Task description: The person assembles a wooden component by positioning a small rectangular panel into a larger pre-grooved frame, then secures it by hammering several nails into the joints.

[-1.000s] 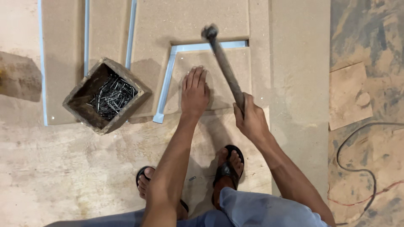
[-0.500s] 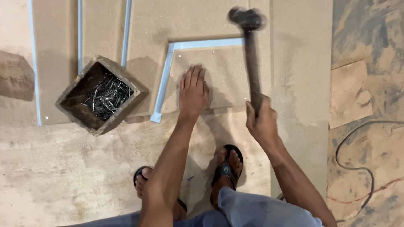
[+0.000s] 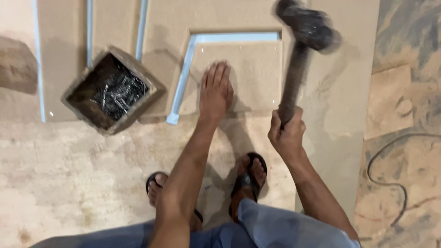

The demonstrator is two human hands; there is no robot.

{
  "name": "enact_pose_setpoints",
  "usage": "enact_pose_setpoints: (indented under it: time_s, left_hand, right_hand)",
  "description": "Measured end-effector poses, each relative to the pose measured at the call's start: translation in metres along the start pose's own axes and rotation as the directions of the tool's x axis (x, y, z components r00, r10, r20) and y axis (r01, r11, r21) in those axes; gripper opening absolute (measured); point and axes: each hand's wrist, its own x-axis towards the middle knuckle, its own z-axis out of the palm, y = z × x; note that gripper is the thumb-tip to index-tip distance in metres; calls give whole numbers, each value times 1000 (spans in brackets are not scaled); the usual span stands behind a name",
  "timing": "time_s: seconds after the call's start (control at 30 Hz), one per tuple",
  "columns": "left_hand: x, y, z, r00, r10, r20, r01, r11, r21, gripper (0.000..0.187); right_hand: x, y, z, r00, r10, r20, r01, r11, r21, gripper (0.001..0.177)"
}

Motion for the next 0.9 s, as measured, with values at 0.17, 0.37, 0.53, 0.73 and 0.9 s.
enact_pose_setpoints:
  time_s: [0.17,0.37,0.53,0.73,0.9]
  left_hand:
    - [2,3,3,990,-76,121,70,996,59,48]
    - [7,4,1,983,-102,150,93,994,62,48]
    - [1,3,1,988,-81,129,68,992,103,47]
    - [-1,2,-4,985,-85,152,70,992,106,48]
    - [0,3,3,982,-96,165,77,991,113,51]
  right_hand:
    - [18,5,14,943,168,289,-93,962,-255,27]
    - [14,1,-1,981,146,131,-138,988,-64,30]
    - [-2,7,6,999,-3,49,2,1000,14,24]
    - [16,3,18,911,288,295,-256,956,-144,25]
    - [-3,-15,-1,999,-47,-11,47,999,5,23]
